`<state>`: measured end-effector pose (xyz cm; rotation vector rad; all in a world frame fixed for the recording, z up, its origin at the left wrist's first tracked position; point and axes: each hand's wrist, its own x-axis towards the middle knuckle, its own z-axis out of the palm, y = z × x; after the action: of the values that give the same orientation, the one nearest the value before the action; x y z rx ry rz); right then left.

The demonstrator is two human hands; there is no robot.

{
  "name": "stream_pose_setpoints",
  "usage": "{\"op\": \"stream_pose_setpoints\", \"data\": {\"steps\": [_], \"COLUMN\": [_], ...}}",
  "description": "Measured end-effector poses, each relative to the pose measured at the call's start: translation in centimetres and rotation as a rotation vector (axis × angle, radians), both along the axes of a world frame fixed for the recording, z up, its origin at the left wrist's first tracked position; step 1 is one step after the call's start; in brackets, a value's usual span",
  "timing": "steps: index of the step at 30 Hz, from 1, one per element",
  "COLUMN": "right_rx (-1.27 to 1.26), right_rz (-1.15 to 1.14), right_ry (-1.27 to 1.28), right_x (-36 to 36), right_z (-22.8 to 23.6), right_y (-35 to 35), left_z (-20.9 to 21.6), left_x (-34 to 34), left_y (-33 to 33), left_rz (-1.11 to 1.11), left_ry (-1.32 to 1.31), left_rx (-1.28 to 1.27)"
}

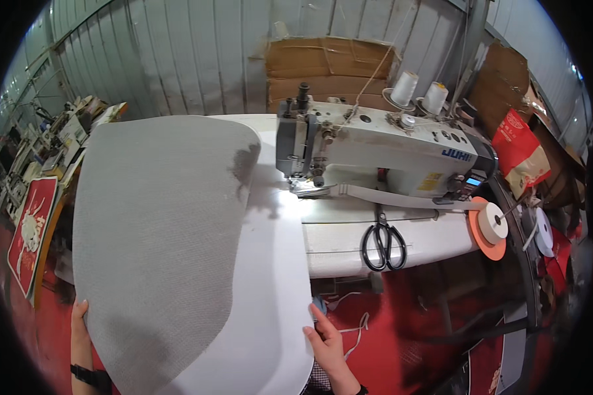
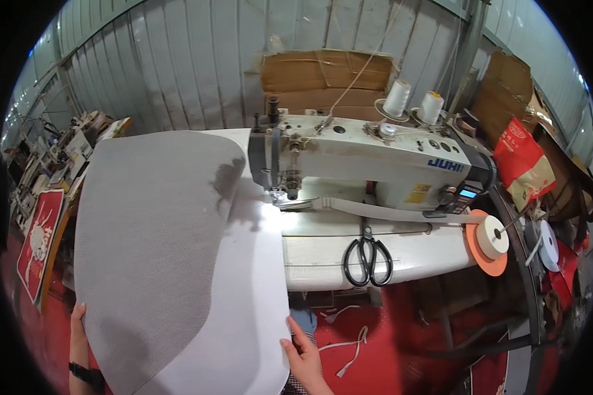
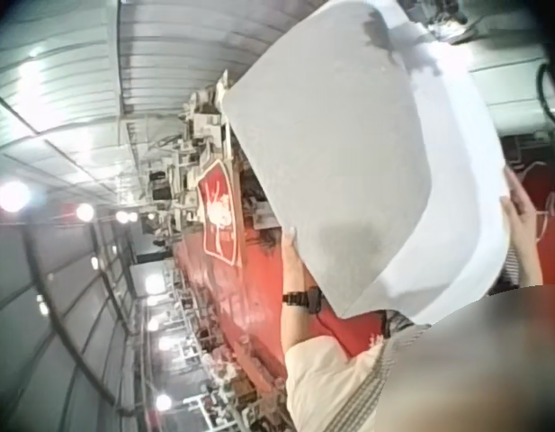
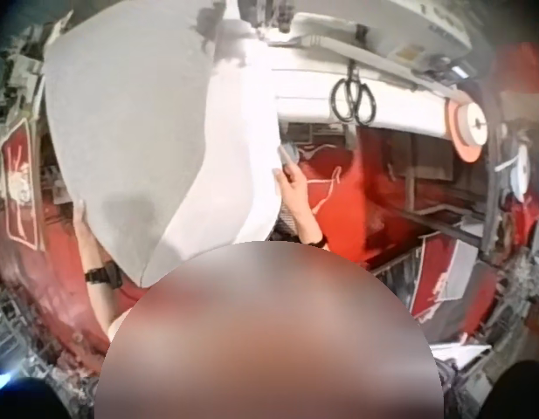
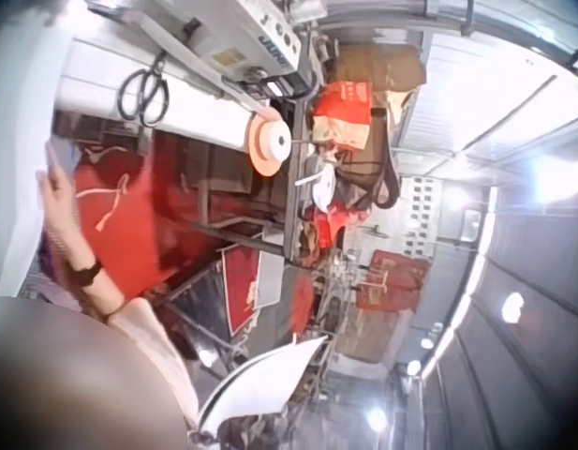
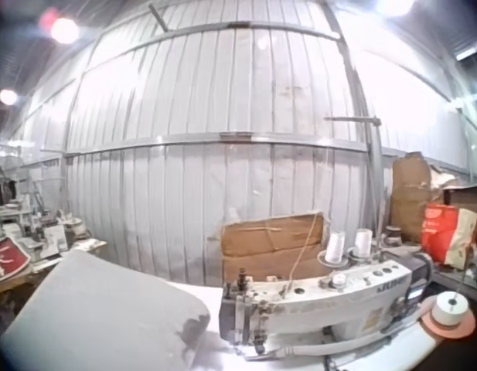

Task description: Measuring and cutting fabric at a sewing workstation.

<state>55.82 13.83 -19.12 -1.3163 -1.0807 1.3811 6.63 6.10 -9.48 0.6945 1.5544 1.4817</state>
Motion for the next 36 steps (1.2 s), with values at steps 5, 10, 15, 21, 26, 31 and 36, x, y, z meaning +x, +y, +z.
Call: {"op": "stream_pose_setpoints", "data": {"steps": [5, 10, 15, 21, 26, 31, 36], "right_rx": [0.004, 0.008, -0.019, 0.067, 0.02, 0.027, 0.074], "right_rz": [0.008, 0.006, -0.02, -0.066, -0.056, -0.089, -0.102], "right_ry": [0.041, 0.026, 0.076, 0.103, 0.128, 0.16, 0.187], "right_x": [-0.1, -0.1, -0.3, -0.5, -0.2, 0.1, -0.2], "right_z": [0.2, 0.9, 0.3, -0.4, 0.7, 0.5, 0.8], "right_y": [0.1, 0.2, 0.1, 0.5, 1.8, 3.6, 5.4], "left_z": [-0.4, -0.2, 0.1, 0.7, 2.2, 3.9, 5.6], "left_x": [-0.2, 0.0, 0.2, 0.5, 1.9, 3.5, 4.5], "left_y": [-0.4, 0.0, 0.2, 0.9, 1.4, 2.5, 3.9], "left_rz": [0.024, -0.013, 0.039, 0.013, 0.087, 0.095, 0.086], "left_ry": [-0.029, -0.031, 0.032, 0.045, 0.145, 0.161, 0.271], "left_rx": [0.017, 0.055, 0.013, 0.064, 0.004, -0.003, -0.062]}}
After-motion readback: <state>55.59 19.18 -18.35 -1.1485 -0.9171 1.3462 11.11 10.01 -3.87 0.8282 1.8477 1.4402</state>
